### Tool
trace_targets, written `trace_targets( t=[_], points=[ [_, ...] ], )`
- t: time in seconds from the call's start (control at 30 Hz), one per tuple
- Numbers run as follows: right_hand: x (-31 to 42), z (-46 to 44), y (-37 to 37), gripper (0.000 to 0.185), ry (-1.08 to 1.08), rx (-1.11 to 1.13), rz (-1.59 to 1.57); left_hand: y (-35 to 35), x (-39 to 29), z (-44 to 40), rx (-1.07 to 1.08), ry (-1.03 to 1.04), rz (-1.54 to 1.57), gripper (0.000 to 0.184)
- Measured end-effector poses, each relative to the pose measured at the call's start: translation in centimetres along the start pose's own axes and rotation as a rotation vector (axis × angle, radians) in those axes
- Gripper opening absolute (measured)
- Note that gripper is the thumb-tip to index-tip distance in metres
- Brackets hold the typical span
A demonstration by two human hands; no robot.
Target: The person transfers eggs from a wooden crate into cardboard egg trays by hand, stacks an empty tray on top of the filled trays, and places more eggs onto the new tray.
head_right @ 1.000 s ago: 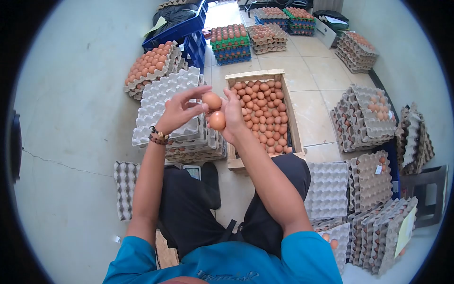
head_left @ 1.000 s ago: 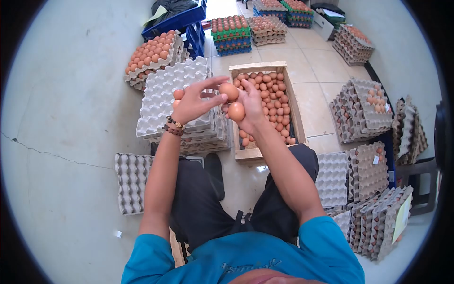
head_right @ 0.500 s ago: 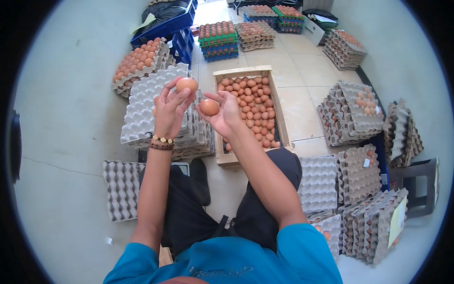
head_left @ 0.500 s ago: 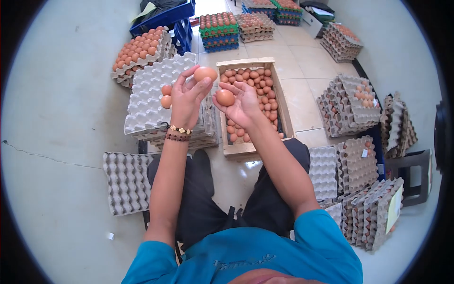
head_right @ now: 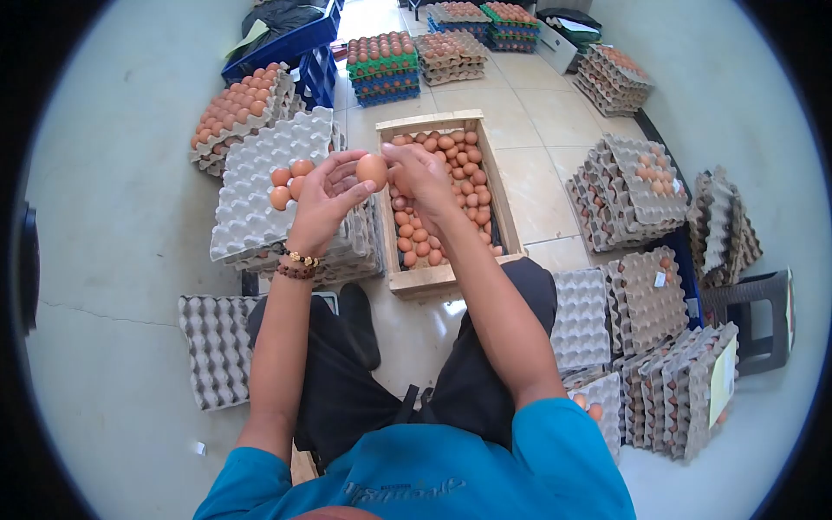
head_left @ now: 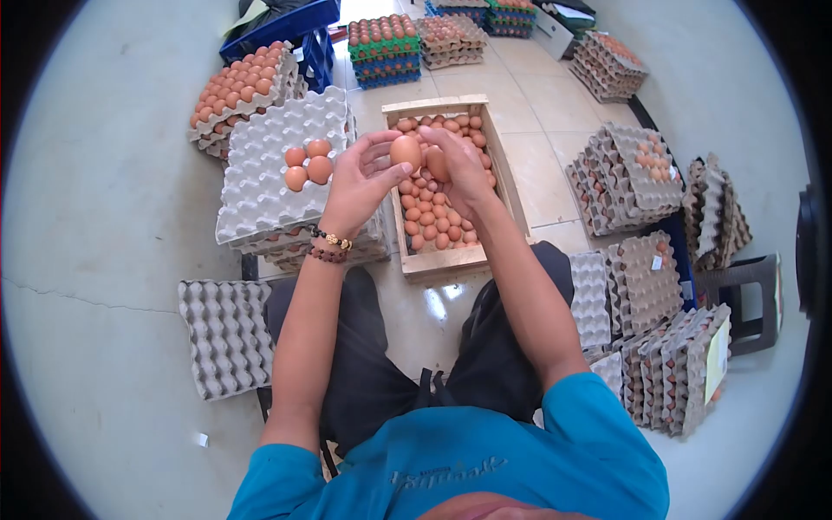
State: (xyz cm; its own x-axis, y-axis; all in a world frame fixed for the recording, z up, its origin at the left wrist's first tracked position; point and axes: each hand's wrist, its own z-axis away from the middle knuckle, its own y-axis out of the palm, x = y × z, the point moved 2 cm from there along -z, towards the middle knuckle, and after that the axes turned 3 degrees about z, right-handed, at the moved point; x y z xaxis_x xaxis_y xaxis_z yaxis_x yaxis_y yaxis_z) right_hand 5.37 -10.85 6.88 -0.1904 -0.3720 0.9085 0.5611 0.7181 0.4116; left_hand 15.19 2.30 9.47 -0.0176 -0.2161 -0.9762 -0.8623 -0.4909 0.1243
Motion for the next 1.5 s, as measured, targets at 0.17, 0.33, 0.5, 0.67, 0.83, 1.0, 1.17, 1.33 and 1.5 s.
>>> trace_targets(
  t=[0.17, 0.33, 0.5, 0.67, 0.83, 1.0, 1.17, 1.33, 1.5],
  points=[
    [0.1, 0.7, -0.1, 0.033, -0.180, 0.061, 0.472, -0.5, 1.4, -0.6, 0.029, 0.121, -0.251, 0.042],
    [3.4, 4.3, -2.2, 0.038, -0.312, -0.127, 0.228, 1.1, -0.7, -0.2, 0.117, -0.008, -0.096, 0.051],
    [4.4, 17.5, -10.3, 0.036, -0.427, -0.338, -0.046, 0.8, -0.4, -0.9, 0.125, -0.069, -0.022, 0.046],
    [-1.8, 34.5, -21.8, 0.034, -0.088, -1.113, 0.186, 0.5, 0.2, -1.1, 0.141, 0.001, -0.120, 0.044],
    [-11.4, 49.7, -33.1, 0.045, 0.112, -1.862, 0.793, 1.4, 0.5, -1.0, 0.082, -0.011, -0.169, 0.043],
    [-12.0, 51.1, -33.5, 0.046, 0.238, -1.854, 1.110, 1.8, 2.1, -1.9, 0.122, -0.065, -0.171, 0.042],
    [-15.4, 54.8, -38.9, 0.039, 0.311, -1.784, 0.856, 1.9, 2.7, -2.1, 0.110, -0.092, -0.201, 0.042],
    [-13.6, 57.2, -37.4, 0.035, -0.245, -1.541, -0.299, 2.2, 2.6, -1.7, 0.120, -0.065, -0.246, 0.043],
    [-13.5, 56.8, -33.8, 0.035, 0.050, -1.655, 0.941, 2.5, 2.5, -1.8, 0.119, -0.096, -0.220, 0.043]
  ],
)
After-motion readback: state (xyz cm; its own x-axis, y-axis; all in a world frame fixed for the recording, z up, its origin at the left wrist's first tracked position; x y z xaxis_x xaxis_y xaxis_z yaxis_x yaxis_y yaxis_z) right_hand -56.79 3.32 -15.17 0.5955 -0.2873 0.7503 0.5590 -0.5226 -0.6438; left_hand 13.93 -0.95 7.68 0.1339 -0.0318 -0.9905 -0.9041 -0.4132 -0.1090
